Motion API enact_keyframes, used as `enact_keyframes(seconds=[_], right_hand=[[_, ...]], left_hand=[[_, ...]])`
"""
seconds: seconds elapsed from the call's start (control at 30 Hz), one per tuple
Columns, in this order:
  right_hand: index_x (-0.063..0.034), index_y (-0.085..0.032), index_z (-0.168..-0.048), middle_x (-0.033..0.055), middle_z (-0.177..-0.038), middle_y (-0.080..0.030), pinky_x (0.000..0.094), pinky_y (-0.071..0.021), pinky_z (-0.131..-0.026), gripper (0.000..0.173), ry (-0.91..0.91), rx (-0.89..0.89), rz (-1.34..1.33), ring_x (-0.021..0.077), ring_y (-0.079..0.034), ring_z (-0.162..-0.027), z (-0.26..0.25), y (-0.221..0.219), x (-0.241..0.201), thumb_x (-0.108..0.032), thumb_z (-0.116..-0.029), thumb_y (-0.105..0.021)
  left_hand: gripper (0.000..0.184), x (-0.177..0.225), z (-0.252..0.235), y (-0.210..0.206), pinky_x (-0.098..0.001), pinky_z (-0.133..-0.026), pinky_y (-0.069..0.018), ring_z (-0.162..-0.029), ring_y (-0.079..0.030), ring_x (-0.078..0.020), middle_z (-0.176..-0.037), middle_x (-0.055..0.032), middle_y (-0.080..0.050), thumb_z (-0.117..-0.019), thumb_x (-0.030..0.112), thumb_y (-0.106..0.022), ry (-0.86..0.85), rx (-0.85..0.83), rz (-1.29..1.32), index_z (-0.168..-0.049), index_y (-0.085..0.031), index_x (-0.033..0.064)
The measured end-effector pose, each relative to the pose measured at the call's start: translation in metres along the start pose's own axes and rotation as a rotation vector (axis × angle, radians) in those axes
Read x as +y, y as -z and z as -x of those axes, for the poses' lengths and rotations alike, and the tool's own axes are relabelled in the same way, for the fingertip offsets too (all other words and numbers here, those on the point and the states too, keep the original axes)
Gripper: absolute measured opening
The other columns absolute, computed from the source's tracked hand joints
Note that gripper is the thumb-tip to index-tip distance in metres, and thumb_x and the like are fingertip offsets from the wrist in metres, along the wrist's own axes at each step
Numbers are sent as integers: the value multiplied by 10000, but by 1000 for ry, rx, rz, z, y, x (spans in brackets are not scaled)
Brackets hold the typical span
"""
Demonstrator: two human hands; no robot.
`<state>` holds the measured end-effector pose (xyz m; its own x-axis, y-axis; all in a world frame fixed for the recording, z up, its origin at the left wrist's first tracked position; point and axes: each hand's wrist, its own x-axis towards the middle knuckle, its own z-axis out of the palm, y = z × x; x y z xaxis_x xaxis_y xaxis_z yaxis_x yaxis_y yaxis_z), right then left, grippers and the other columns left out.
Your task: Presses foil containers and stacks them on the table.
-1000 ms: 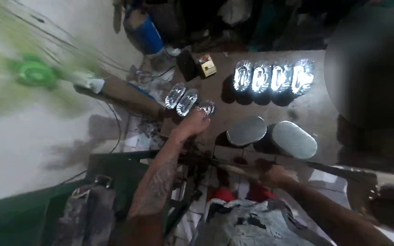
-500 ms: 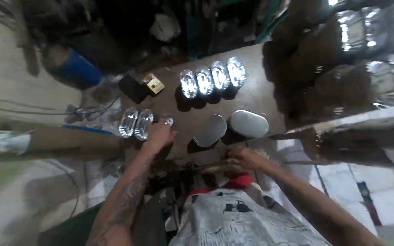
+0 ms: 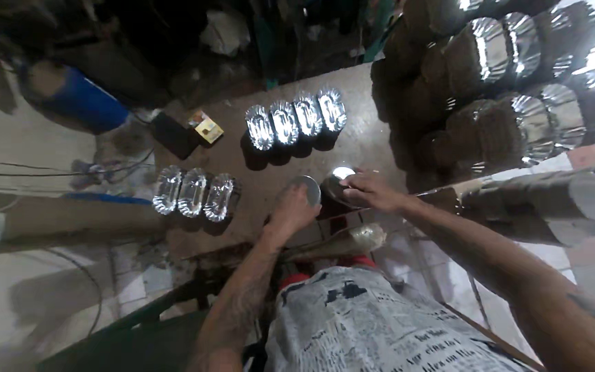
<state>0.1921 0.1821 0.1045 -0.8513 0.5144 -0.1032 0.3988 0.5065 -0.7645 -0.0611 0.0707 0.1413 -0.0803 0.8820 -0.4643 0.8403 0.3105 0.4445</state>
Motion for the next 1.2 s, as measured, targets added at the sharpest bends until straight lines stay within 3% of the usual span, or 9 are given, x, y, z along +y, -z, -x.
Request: enact_keyframes(seconds=[0.33, 0.43, 0.6, 0.7, 0.8, 0.87, 0.93, 1.1, 1.2], right_hand=[[-7, -729, -1114, 114, -1056, -741, 510, -274, -1248, 269, 141, 157, -5, 233, -678, -1107, 0, -16, 14, -230, -973, -675], [-8, -722, -1142, 129, -1109, -735, 531, -249, -1256, 392, 122, 143, 157, 284, -667, -1145, 1, -27, 12, -266, -846, -716], [-35, -700, -1205, 147, -1194, -711, 560, -298, -1222, 360, 53, 129, 422, 348, -628, -1219, 2, -27, -10, -240, -910, -681], [57, -658, -1230, 234, -1255, -674, 576, -502, -1021, 338, 79, 394, 268, 416, -635, -1183, 13, -16, -61, -46, -910, -632], [-20, -582, -1328, 50, -1146, -687, 310, -578, -885, 323, -109, 507, -593, 107, -670, -1006, 11, -45, -114, -100, -1058, -424], [-89, -585, -1286, 27, -953, -694, 341, -597, -682, 300, -360, 448, -1029, 115, -673, -784, -1, -72, -145, -179, -1053, -419], [-79, -553, -1333, 57, -947, -684, 362, -593, -698, 314, -489, 239, -1117, 142, -672, -779, -1, -76, -161, -144, -1050, -432], [-74, -673, -1082, 6, -902, -735, 297, -591, -773, 187, -305, -38, -1242, 79, -691, -802, 9, -77, -142, -34, -935, -565], [32, -647, -1177, 76, -1044, -704, 308, -576, -870, 229, -257, -75, -660, 115, -680, -934, 38, -80, -88, -55, -990, -546]], left_hand=[[196, -32, -38, 40, -300, -611, -494, -637, -562, -109, -781, -55, -645, -1028, 217, -620, -210, -560, 425, -1006, -694, 36], [159, -27, -33, 36, -298, -634, -511, -667, -591, -112, -827, -67, -666, -998, 167, -661, -188, -495, 427, -1057, -683, 21], [541, 7, -10, 30, -586, -854, -561, -996, -692, -365, -1144, -216, -682, -1002, 171, -574, -188, -215, 15, -1524, -437, 135], [404, 11, 49, 38, -504, -873, -566, -990, -696, -313, -1132, -208, -694, -1043, 88, -451, -293, 101, 227, -1433, -547, 47], [243, -6, 86, 12, -213, -615, -539, -684, -608, -21, -825, 29, -637, -932, 70, -436, -124, 297, 1033, -1086, -622, 100], [262, -19, 87, -18, -296, -637, -564, -743, -635, -67, -872, 25, -641, -913, 103, -447, 59, 243, 1366, -1134, -584, 128], [288, -19, 99, -32, -370, -712, -580, -837, -669, -134, -950, -27, -671, -936, 74, -409, 200, 235, 1623, -1164, -580, 118], [333, -9, 102, -78, -220, -602, -568, -638, -663, -16, -684, 62, -696, -888, 76, -393, -78, 398, 1975, -716, -654, 192], [231, -30, 70, -116, -250, -741, -554, -800, -643, -85, -894, -61, -657, -926, 29, -446, 65, 63, 1359, -1102, -587, -19]])
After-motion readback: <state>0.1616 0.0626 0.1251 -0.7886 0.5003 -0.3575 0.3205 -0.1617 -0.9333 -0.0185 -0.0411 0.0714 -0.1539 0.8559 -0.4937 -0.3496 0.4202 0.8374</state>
